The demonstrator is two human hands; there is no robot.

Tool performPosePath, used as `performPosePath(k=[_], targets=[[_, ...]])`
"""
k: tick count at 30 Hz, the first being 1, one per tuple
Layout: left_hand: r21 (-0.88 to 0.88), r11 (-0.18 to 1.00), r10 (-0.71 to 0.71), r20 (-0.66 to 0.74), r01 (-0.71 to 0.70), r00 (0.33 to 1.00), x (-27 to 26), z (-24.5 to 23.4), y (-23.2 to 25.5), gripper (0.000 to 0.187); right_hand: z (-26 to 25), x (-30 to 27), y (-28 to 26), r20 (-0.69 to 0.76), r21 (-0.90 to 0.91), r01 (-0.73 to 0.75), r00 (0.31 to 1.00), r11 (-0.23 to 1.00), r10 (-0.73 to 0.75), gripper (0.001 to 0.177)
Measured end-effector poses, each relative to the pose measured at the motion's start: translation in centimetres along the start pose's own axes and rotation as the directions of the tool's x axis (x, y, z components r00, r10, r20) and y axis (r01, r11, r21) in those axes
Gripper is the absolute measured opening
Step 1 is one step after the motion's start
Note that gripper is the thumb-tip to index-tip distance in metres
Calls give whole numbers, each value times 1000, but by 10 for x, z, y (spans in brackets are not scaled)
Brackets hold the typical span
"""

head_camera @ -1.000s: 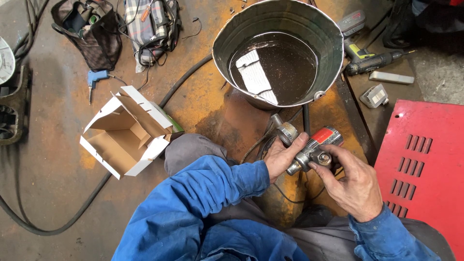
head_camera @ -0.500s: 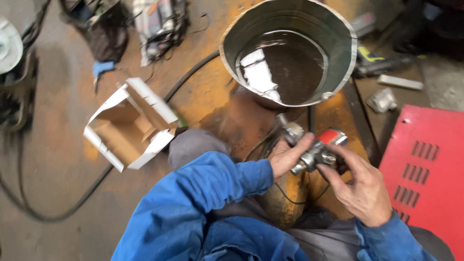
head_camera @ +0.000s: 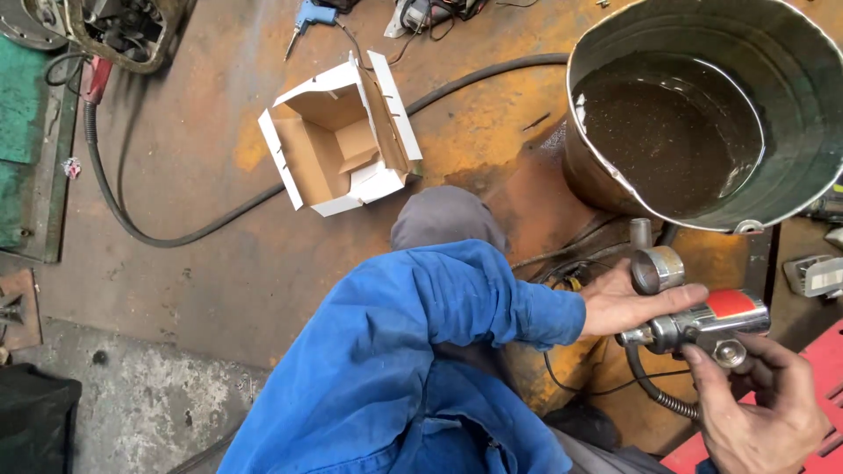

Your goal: Inspecting and manipulating a CO2 gas regulator.

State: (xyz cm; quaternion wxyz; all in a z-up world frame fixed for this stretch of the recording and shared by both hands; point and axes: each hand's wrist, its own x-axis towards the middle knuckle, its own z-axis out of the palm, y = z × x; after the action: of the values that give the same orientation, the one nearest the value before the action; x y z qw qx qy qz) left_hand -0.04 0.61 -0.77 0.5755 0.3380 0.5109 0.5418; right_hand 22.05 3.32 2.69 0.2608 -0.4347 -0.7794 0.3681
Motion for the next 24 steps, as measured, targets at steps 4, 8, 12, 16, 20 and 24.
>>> performPosePath(k=[4,8,12,16,20,24], targets=[[-37,999,31,-21,-31,999,0,-2,0,52,-1,8,-5,-9,60,-12,1000,998,13,45],[-64,997,30,-12,-31,999,-2,-3,6,53,-3,12,-13,79,-91,-63,994,994,70,42],[-52,999,-15,12,16,1000,-2,-2,6,51,-3,8,-9,6,-79,-18,1000,997,19,39],[-81,996,-46,31,48,998,-2,-1,-1,50,-8,17,-29,29,-38,-40,999,998,41,48],[-55,997,58,-37,-60,998,2,0,-14,52,-8,22,-43,73,-212,-5,997,977,21,43],[0,1000,10,-38,-10,999,2,0,-10,48,-5,24,-56,27,-81,-148,988,986,151,45]])
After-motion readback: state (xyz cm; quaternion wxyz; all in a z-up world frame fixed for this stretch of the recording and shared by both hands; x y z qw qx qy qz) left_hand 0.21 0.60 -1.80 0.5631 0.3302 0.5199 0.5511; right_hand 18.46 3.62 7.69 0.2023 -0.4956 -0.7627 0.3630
